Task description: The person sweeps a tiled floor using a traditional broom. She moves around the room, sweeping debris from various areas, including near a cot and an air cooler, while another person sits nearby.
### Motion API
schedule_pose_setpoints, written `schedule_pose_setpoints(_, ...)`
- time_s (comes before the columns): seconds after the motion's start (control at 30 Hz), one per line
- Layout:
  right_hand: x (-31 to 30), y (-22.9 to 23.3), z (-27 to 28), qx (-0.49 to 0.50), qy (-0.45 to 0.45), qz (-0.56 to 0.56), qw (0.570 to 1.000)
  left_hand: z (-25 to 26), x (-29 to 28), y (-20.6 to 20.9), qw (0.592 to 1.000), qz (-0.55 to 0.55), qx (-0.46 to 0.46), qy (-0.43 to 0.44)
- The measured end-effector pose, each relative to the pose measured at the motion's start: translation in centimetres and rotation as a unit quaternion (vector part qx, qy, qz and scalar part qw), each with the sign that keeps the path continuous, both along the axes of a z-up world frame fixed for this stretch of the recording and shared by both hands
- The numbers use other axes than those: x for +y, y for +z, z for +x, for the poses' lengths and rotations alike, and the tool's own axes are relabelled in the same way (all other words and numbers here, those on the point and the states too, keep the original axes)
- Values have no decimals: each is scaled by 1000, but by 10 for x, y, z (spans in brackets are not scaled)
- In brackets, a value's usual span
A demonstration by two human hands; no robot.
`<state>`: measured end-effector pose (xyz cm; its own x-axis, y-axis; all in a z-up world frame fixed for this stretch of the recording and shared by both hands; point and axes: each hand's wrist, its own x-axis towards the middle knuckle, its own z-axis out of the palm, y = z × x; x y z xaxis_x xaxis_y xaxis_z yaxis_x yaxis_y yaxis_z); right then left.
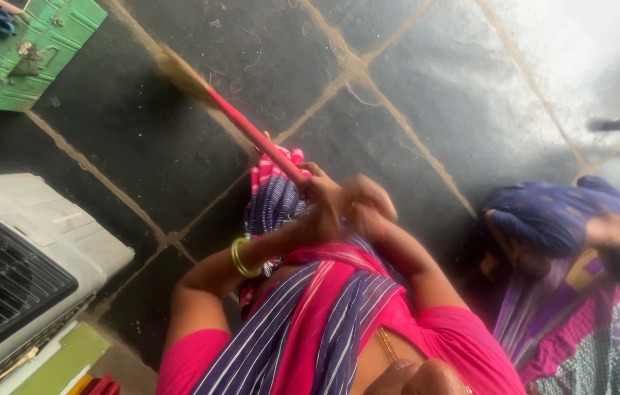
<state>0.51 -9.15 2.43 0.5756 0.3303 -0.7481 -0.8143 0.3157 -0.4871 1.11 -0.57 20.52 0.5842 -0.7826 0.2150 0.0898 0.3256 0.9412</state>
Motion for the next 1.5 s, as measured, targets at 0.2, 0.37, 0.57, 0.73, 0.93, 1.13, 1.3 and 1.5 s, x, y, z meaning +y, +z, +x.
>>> schedule_pose_setpoints(0.2, -39, -53, 44, 49, -114, 91, 988, 10, 38, 140, 914, -317, -43, -249)
schedule_pose_setpoints(0.37, -69, -46, 90, -6, -201, 36, 979, 42, 58, 155, 914, -317, -15, -254)
schedule_pose_setpoints(0.57, -32, 25, 143, 15, -237, -61, 969, 90, 83, 136, 916, -305, -102, -240)
schedule_pose_setpoints(0.73, -1, 76, 145, -8, -174, -30, 984, 151, 85, 8, 993, 39, -17, 106)
schedule_pose_setpoints(0.93, 53, 67, 160, -44, -34, 18, 998, 200, 123, -217, 820, 248, 405, 319)
schedule_pose_setpoints(1.13, 109, -2, 221, 11, 33, 48, 998, 215, 163, -297, 731, 257, 486, 405)
schedule_pose_setpoints(1.3, 98, -46, 236, 32, -31, 78, 996, 250, 139, -316, 740, 220, 522, 363)
schedule_pose_setpoints(1.5, 44, -70, 225, 37, -221, 124, 967, 290, 60, -314, 821, 309, 461, 137)
